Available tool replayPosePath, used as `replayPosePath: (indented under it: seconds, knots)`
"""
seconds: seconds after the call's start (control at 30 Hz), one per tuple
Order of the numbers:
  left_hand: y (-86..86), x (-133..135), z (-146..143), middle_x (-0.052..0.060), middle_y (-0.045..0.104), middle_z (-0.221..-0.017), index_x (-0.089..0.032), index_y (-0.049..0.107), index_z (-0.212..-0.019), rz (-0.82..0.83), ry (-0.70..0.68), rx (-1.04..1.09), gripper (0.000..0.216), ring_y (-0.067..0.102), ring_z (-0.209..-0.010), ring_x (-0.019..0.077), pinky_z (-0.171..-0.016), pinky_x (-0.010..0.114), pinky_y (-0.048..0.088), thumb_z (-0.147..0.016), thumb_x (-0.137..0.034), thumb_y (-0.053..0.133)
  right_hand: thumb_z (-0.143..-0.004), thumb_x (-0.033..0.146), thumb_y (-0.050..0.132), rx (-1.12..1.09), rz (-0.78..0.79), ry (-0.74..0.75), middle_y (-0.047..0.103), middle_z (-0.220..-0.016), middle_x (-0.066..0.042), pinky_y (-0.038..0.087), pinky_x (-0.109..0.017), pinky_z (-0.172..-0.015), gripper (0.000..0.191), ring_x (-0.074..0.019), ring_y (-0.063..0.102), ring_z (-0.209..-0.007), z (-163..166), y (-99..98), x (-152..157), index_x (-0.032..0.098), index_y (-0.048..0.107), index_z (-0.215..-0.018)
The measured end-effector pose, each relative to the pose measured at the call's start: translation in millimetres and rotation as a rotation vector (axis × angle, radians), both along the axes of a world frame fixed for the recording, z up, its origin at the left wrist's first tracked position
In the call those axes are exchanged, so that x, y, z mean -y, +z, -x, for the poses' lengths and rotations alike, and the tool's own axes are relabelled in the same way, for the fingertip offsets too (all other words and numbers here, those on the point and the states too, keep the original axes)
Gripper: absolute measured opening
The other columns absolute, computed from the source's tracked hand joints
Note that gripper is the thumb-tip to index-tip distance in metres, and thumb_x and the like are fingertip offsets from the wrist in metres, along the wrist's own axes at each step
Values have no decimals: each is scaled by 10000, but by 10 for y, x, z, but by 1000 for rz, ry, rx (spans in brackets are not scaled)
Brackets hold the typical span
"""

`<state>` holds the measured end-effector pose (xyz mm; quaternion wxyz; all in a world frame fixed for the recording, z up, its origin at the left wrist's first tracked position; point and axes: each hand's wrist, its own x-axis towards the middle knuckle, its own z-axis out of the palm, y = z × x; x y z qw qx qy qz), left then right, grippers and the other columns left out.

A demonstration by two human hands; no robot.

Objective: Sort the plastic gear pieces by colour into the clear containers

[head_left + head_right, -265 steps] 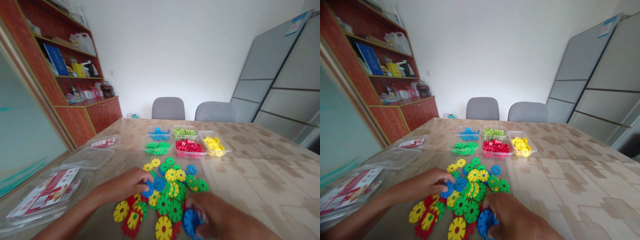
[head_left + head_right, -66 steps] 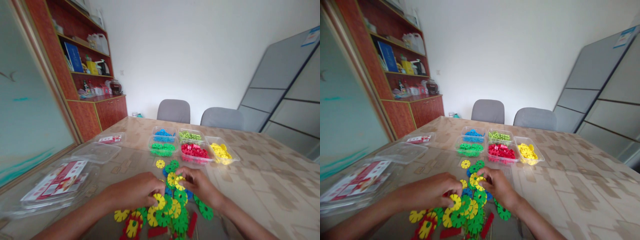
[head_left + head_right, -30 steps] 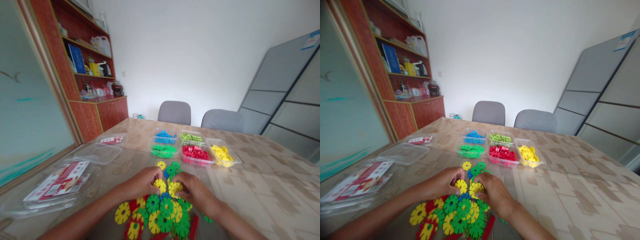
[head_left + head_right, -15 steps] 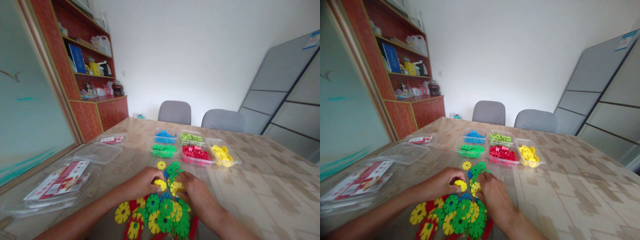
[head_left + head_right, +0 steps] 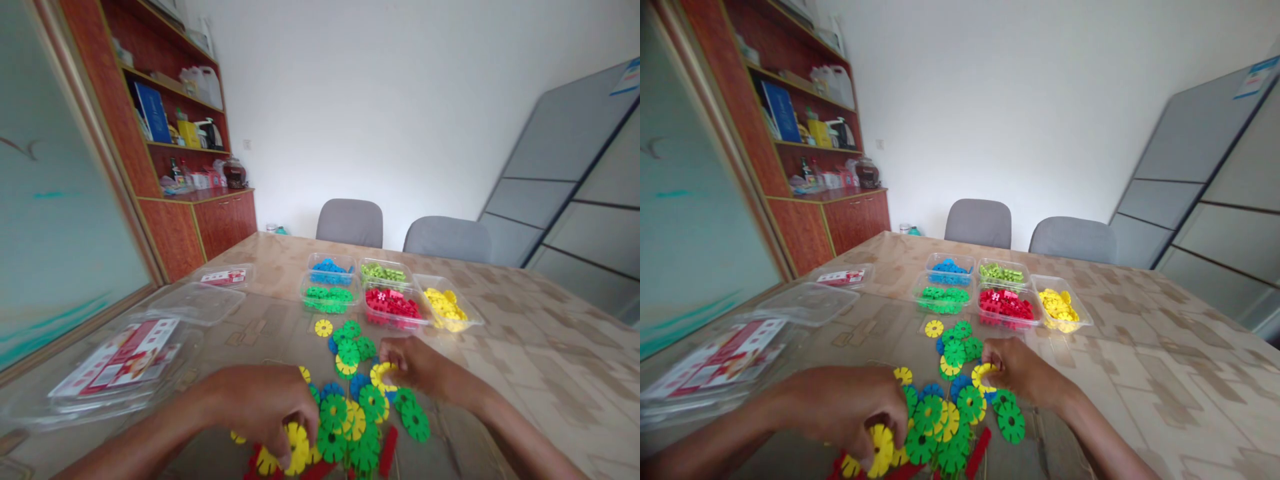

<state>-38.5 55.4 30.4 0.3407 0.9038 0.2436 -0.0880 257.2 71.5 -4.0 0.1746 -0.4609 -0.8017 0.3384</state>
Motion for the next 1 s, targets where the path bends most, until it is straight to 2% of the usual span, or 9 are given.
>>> replayPosePath:
  seconds: [0.07,0.17,0.27,0.4,0.47,0.63,0.77,0.87,1.0]
  knots:
    - [2,82,-55,-8,719,-810,-285,735,-1038,-74,9,-8,264,648,-701,190,-514,229,338,-778,-243,733,-769,191,651,-4,83,67,583,-710,16,338,-219,-547,47,-130,506,-642,-20,81,46,164,627,-799]
    - [-3,144,-101,23,727,-958,-318,697,-1117,-174,61,-7,345,676,-852,253,-600,263,390,-785,-233,731,-800,230,650,-11,188,174,588,-715,18,358,-217,-571,103,-124,508,-651,-14,208,112,162,687,-867]
    - [-20,160,-114,33,714,-977,-333,669,-1156,-208,100,-17,400,672,-881,279,-642,285,415,-771,-246,738,-793,218,662,19,219,225,563,-687,33,350,-205,-565,90,-112,494,-640,-11,271,141,160,704,-848]
    - [-60,190,-146,29,687,-927,-318,655,-1141,-208,151,-38,443,659,-852,281,-607,274,404,-716,-278,774,-735,199,713,60,244,251,551,-676,43,336,-193,-539,116,-105,485,-622,11,239,132,157,708,-843]
    - [-72,213,-169,29,673,-938,-304,648,-1127,-197,170,-57,426,653,-852,275,-601,269,399,-718,-290,768,-760,211,693,28,225,249,566,-692,36,342,-200,-549,121,-109,489,-629,43,207,126,155,706,-866]
    - [-63,250,-193,11,641,-1052,-282,608,-1103,-176,178,-49,379,615,-978,260,-745,288,428,-750,-233,738,-823,229,633,-65,141,164,604,-759,5,346,-216,-573,148,-118,488,-655,121,165,123,138,689,-926]
    - [-81,231,-181,11,565,-1162,-253,567,-1053,-162,205,5,389,554,-1057,248,-814,296,415,-718,-177,752,-813,274,675,-129,173,208,517,-683,40,303,-197,-533,146,-96,423,-618,164,160,138,138,665,-867]
    - [-127,190,-197,-15,574,-1062,-227,569,-950,-127,273,61,318,556,-979,206,-767,262,399,-701,-143,748,-782,291,722,-170,203,262,471,-656,60,291,-184,-519,167,-87,402,-610,214,143,179,151,646,-832]
    - [-232,112,-263,-66,519,-727,-191,524,-811,53,435,256,207,525,-667,124,-555,202,368,-690,-124,678,-743,265,750,-221,215,239,465,-659,68,295,-180,-513,187,-83,406,-603,329,116,268,164,619,-831]
